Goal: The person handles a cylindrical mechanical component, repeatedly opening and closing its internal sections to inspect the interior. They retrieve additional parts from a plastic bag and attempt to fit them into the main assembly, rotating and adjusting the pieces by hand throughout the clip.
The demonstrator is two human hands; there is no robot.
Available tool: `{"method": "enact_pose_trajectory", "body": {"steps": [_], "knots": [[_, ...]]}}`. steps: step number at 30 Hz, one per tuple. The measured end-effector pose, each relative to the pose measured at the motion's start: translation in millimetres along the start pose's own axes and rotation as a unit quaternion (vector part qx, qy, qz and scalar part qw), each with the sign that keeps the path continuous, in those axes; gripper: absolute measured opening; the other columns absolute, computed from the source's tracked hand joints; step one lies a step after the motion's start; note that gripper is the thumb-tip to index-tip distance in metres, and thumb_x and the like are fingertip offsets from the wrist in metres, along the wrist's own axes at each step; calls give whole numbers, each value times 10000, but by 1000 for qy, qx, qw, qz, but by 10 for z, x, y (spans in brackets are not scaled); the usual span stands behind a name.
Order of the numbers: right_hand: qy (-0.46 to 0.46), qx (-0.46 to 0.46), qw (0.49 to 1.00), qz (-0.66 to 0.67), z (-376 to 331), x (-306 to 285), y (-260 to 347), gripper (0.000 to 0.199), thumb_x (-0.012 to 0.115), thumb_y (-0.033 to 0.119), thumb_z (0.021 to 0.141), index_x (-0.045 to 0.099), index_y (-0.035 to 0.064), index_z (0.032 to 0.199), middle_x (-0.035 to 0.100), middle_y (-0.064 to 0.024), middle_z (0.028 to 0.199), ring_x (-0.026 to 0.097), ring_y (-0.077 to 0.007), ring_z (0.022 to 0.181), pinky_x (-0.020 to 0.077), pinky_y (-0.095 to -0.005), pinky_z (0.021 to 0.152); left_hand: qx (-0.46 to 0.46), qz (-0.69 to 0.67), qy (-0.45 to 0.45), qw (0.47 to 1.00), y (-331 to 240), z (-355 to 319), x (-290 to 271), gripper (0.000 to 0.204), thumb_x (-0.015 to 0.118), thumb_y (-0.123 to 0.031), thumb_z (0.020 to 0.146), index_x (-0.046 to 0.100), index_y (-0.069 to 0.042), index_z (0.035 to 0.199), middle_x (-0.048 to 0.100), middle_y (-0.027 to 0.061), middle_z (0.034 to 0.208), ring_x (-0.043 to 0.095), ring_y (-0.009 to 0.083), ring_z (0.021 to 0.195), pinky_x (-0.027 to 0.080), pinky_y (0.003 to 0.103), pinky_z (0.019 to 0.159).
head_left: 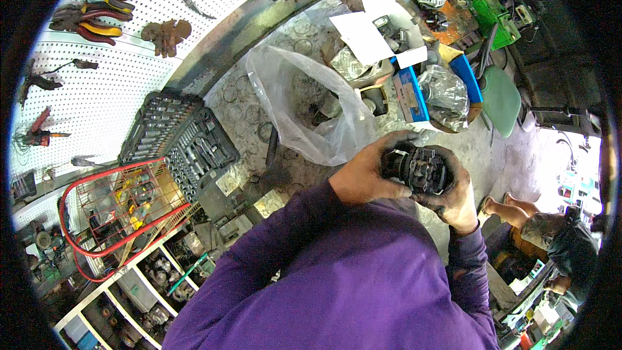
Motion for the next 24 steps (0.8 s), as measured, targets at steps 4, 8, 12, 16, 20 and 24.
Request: {"method": "enact_pose_trajectory", "body": {"steps": [4, 8, 12, 16, 20, 24], "knots": [[22, 25, 999, 8, 190, 131, 48, 858, 955, 123, 631, 584, -14, 1393, 722, -166, 1270, 707, -273, 1197, 537, -398, 1067, -2, -9, -35, 999, -26, -89, -190, 1008, 924, -82, 734, 397, -35, 1592, 604, 113, 1468, 561, 233, 1384, 425, 417, 1197], [68, 41, 997, 12, 313, 323, 69, 898, 969, 119, 627, 560, -11, 1416, 709, -152, 1284, 688, -246, 1205, 526, -390, 1083, -17, 8, -33, 999, -30, -234, -379, 1017, 927, -82, 725, 395, -28, 1590, 605, 118, 1457, 560, 233, 1380, 416, 412, 1200], [88, 37, 995, 38, 394, 500, 142, 924, 959, 147, 625, 542, -27, 1431, 694, -130, 1291, 669, -217, 1202, 510, -379, 1099, -47, -5, -50, 998, 39, -317, -525, 1036, 951, -119, 715, 396, -14, 1584, 610, 125, 1441, 565, 237, 1368, 417, 411, 1196], [98, 34, 995, -4, 476, 585, 215, 933, 961, 155, 602, 554, -34, 1419, 703, -165, 1283, 679, -257, 1215, 511, -403, 1107, -26, 61, -60, 996, -73, -338, -628, 1082, 986, -150, 689, 395, -23, 1587, 613, 124, 1434, 571, 245, 1360, 425, 416, 1190], [37, 25, 997, -64, 556, 526, 211, 937, 955, 172, 570, 573, -38, 1400, 717, -179, 1263, 694, -267, 1202, 521, -410, 1099, -51, 136, -75, 987, -344, -242, -736, 1094, 1006, -181, 670, 416, -23, 1578, 607, 135, 1445, 573, 268, 1361, 435, 421, 1182], [-43, -14, 999, 2, 574, 358, 220, 900, 986, 166, 598, 588, -19, 1384, 729, -127, 1242, 701, -213, 1131, 545, -369, 1049, 109, 152, -113, 976, -925, -352, -835, 867, 901, -139, 808, 463, 29, 1537, 658, 177, 1380, 657, 274, 1256, 529, 401, 1097]]}}
Point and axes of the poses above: each hand's wrist, its own z-axis towards the middle knuckle, its own x-axis out of the palm, y = z × x, the point moved 5 cm from there along z, towards the middle knuckle
